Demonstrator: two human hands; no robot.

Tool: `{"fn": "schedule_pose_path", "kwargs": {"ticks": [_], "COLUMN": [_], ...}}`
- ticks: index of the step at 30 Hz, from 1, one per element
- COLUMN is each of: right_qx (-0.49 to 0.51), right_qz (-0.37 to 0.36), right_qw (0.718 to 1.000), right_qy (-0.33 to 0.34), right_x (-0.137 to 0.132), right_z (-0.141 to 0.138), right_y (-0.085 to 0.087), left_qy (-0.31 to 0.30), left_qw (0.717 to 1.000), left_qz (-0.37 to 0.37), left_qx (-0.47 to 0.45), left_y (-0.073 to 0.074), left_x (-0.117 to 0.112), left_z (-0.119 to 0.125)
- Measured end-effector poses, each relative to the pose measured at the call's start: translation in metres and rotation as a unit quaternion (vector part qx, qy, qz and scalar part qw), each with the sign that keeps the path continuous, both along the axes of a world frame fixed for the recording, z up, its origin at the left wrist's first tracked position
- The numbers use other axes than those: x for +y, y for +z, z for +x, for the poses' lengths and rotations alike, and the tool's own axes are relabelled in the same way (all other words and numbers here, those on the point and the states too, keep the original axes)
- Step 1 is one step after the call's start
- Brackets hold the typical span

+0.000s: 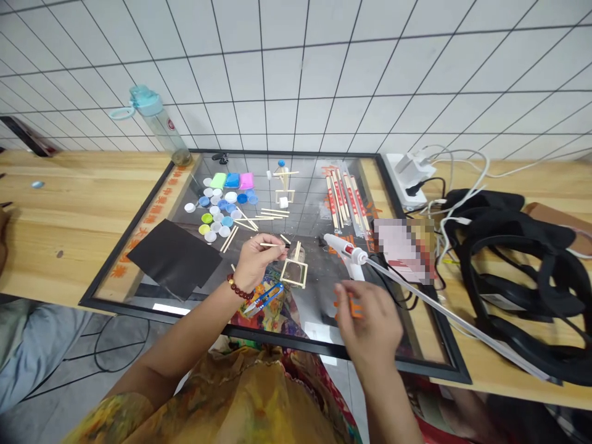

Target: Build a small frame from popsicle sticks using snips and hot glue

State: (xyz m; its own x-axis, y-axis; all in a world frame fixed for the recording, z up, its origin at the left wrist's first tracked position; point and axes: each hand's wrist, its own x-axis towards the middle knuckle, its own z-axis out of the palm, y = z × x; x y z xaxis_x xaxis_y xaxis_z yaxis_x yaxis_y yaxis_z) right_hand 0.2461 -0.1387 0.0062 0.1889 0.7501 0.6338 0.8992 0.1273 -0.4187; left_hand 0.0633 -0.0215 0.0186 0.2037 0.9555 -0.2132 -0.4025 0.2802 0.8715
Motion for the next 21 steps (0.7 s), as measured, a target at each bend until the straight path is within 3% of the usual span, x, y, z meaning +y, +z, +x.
{"fn": "schedule_pose_path", "kwargs": {"ticks": [2,5,10,21], "right_qx": [-0.021,-0.038,-0.057,-0.073], "right_qz": [0.030,0.050,0.080,0.080], "right_qw": [0.995,0.986,0.984,0.985], "right_qy": [0.095,0.151,0.150,0.134], "right_x": [0.003,0.022,0.047,0.050], "right_z": [-0.019,-0.036,-0.038,-0.037], "right_y": [0.003,0.003,-0.002,-0.006], "left_qy": [-0.011,-0.025,-0.034,-0.041], "left_qw": [1.000,1.000,0.999,0.999], "left_qz": [0.004,0.015,0.023,0.021], "left_qx": [-0.002,-0.004,-0.002,0.009], "left_y": [-0.001,-0.004,-0.006,-0.004], "left_x": [-0.002,-0.004,-0.006,-0.007], "left_z": [0.001,0.003,0.004,0.004]}}
